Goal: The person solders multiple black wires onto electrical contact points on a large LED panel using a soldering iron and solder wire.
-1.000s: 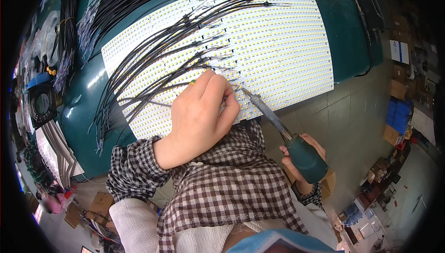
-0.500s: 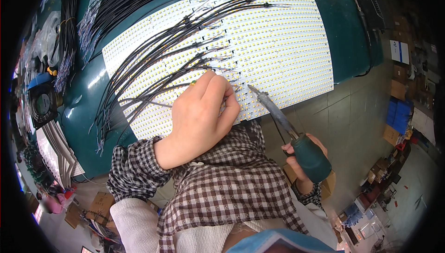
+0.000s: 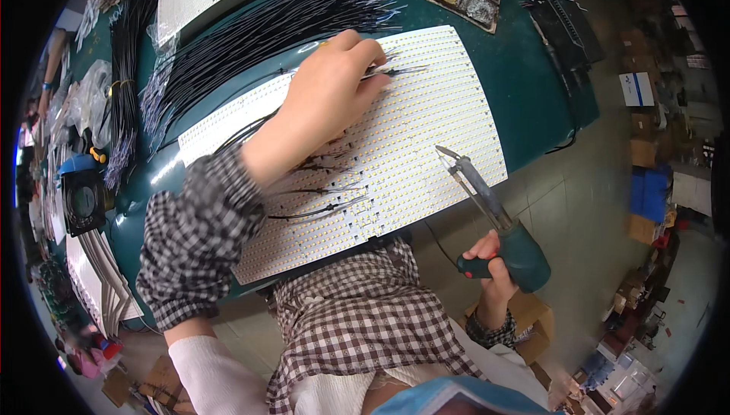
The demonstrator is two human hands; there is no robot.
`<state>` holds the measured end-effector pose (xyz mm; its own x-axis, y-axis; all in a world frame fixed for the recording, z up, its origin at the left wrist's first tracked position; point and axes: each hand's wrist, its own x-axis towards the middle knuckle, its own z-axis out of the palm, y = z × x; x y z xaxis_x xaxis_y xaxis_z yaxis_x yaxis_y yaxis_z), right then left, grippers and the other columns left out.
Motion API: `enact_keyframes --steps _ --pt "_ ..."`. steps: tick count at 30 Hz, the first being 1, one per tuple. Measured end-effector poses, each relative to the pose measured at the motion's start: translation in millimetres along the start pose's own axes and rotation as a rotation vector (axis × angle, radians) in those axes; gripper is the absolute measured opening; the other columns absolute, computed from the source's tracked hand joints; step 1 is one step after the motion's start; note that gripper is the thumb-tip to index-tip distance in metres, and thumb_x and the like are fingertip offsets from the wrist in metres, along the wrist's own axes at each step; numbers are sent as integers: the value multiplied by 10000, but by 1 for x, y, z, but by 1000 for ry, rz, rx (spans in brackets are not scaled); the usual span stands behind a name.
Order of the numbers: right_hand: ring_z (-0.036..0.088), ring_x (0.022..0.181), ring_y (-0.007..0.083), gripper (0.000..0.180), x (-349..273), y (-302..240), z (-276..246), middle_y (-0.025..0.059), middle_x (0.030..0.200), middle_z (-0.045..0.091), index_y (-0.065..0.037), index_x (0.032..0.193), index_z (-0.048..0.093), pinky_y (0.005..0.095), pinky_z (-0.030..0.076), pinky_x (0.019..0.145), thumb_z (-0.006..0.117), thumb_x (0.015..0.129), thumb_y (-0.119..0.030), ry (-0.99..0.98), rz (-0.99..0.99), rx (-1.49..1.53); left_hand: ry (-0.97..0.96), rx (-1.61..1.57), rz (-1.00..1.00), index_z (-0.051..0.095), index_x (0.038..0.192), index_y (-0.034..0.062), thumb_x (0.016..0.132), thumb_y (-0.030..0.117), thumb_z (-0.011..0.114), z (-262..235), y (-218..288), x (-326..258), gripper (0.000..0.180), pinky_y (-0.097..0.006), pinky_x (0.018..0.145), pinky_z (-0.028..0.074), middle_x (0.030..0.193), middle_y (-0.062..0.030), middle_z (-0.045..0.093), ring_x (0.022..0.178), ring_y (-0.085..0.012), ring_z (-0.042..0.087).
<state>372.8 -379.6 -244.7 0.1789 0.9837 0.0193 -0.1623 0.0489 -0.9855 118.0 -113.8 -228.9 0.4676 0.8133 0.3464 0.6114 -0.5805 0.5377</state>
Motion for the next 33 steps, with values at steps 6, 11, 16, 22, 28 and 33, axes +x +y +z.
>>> enact_keyframes --steps 6,11,16,22,28,33 --pt "643 892 239 344 -2 -11 3 146 960 644 60 1162 582 369 540 805 689 969 -203 37 93 55 19 60 111 640 984 29 904 78 721 7 -6 11 124 -382 742 542 958 -120 643 883 -293 671" --pt "639 899 245 349 -2 -7 -8 151 968 643 59 1133 589 361 542 798 697 967 -228 86 46 11 5 -158 13 639 1022 -5 871 -100 672 -63 71 -39 182 -307 635 525 900 -112 659 739 -224 667" --pt "646 913 231 372 9 -21 9 152 974 646 29 1063 596 337 538 812 724 956 -304 14 87 27 -210 -209 -294 617 993 37 861 -17 675 -64 96 -122 154 -429 585 496 831 -145 590 680 -343 624" --pt "652 946 226 404 2 -21 7 155 1060 637 27 1063 601 342 555 780 739 951 -336 -118 110 5 -57 -173 -339 601 921 58 858 24 714 -27 78 -140 134 -399 552 482 814 -91 598 650 -292 624" --pt "672 791 263 533 -12 -21 14 201 972 651 81 1073 591 363 583 698 702 931 -421 -26 112 -221 27 -237 -350 595 910 64 838 21 725 -17 84 -140 155 -384 546 477 814 -79 591 635 -272 611" --pt "682 918 264 524 -19 -17 8 210 1063 671 81 1152 617 391 590 808 733 934 -381 -83 132 -138 26 -166 -338 615 890 28 836 -2 733 -12 80 -138 133 -307 581 486 833 -79 584 685 -196 620"
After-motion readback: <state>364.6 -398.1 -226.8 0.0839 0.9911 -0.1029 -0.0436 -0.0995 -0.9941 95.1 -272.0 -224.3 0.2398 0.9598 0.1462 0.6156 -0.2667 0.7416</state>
